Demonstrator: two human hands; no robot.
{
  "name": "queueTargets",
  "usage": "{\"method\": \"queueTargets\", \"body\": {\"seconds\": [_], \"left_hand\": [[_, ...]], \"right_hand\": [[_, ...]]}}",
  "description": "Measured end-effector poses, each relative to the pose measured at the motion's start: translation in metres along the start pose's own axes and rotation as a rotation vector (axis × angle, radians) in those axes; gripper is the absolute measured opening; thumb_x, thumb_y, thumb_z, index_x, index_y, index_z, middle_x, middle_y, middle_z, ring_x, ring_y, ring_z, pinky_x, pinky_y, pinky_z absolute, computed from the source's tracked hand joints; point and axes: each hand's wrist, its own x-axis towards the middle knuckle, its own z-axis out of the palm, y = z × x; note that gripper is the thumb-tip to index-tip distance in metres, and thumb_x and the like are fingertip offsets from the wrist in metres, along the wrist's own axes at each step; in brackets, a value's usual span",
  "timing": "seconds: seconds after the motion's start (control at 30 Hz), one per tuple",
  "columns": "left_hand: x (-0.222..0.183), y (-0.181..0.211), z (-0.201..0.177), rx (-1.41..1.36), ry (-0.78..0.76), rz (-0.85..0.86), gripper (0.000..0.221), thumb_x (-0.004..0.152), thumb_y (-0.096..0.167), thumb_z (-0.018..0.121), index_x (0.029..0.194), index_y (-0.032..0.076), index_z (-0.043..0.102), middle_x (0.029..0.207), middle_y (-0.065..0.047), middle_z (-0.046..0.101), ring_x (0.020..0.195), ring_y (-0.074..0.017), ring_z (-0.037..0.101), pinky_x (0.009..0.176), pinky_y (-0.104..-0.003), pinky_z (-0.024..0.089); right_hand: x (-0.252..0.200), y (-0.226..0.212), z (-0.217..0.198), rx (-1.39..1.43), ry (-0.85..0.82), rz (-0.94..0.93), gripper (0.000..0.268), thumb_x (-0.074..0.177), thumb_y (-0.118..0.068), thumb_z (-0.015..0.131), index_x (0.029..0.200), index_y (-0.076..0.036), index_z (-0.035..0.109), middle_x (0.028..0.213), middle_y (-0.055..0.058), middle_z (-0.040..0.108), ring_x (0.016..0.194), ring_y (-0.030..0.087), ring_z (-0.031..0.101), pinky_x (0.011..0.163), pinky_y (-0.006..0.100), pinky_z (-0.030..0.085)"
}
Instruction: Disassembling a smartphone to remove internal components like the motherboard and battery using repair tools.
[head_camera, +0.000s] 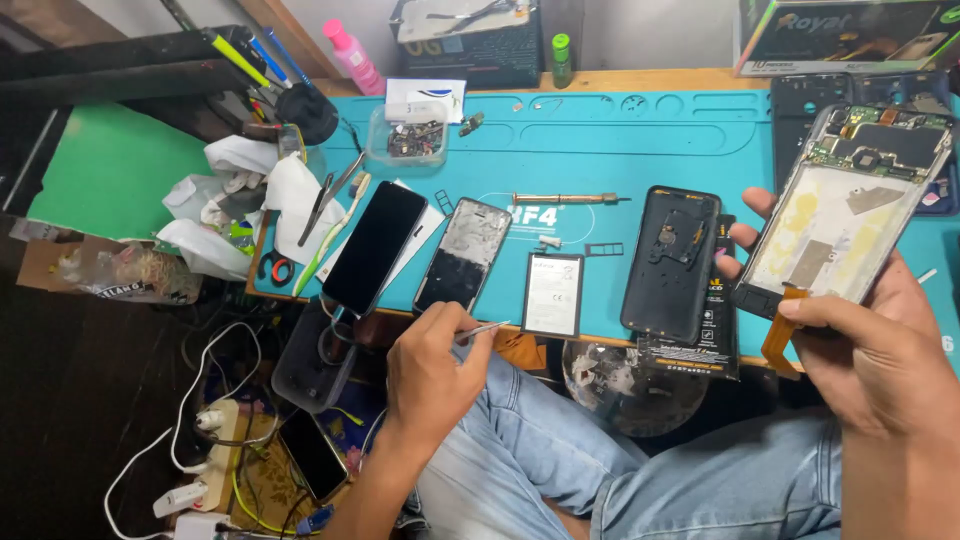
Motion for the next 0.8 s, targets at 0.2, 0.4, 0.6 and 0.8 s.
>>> {"method": "queueTargets", "body": {"seconds": [0.2, 0.4, 0.6, 0.8], "left_hand": [[-0.003, -0.009, -0.001, 0.060, 0.022, 0.067, 0.026, 0.091, 0.015, 0.082, 0.081, 0.012, 0.059, 0.075, -0.003, 0.061, 0.064, -0.0272, 0.062, 0.051, -0.045, 0.046], [0.002, -0.011, 0.005, 0.081, 0.002, 0.139, 0.026, 0.092, 0.013, 0.082, 0.082, 0.011, 0.058, 0.075, -0.006, 0.058, 0.062, -0.0278, 0.059, 0.052, -0.044, 0.044], [0.011, -0.007, 0.004, 0.122, -0.087, 0.075, 0.025, 0.092, 0.020, 0.080, 0.082, 0.011, 0.060, 0.079, -0.007, 0.062, 0.068, -0.0320, 0.064, 0.055, -0.048, 0.047], [0.015, -0.005, 0.000, 0.102, -0.165, -0.036, 0.024, 0.094, 0.027, 0.079, 0.083, 0.013, 0.064, 0.081, -0.002, 0.064, 0.069, -0.0272, 0.065, 0.055, -0.047, 0.049]], "right_hand": [[-0.019, 0.002, 0.028, -0.073, 0.083, 0.133, 0.090, 0.077, 0.018, 0.041, 0.164, -0.003, 0.033, 0.161, 0.023, 0.053, 0.136, 0.039, 0.058, 0.114, 0.059, 0.052], [-0.019, 0.007, 0.033, -0.077, 0.072, 0.111, 0.091, 0.075, 0.018, 0.041, 0.163, 0.000, 0.032, 0.160, 0.025, 0.052, 0.136, 0.040, 0.057, 0.113, 0.060, 0.053], [-0.016, 0.008, 0.031, -0.101, 0.022, 0.043, 0.089, 0.079, 0.017, 0.039, 0.165, 0.000, 0.029, 0.161, 0.031, 0.049, 0.132, 0.043, 0.055, 0.110, 0.060, 0.053], [-0.013, 0.010, 0.021, -0.056, 0.028, 0.030, 0.090, 0.078, 0.016, 0.035, 0.165, -0.001, 0.028, 0.162, 0.033, 0.047, 0.138, 0.044, 0.054, 0.114, 0.060, 0.051]]}}
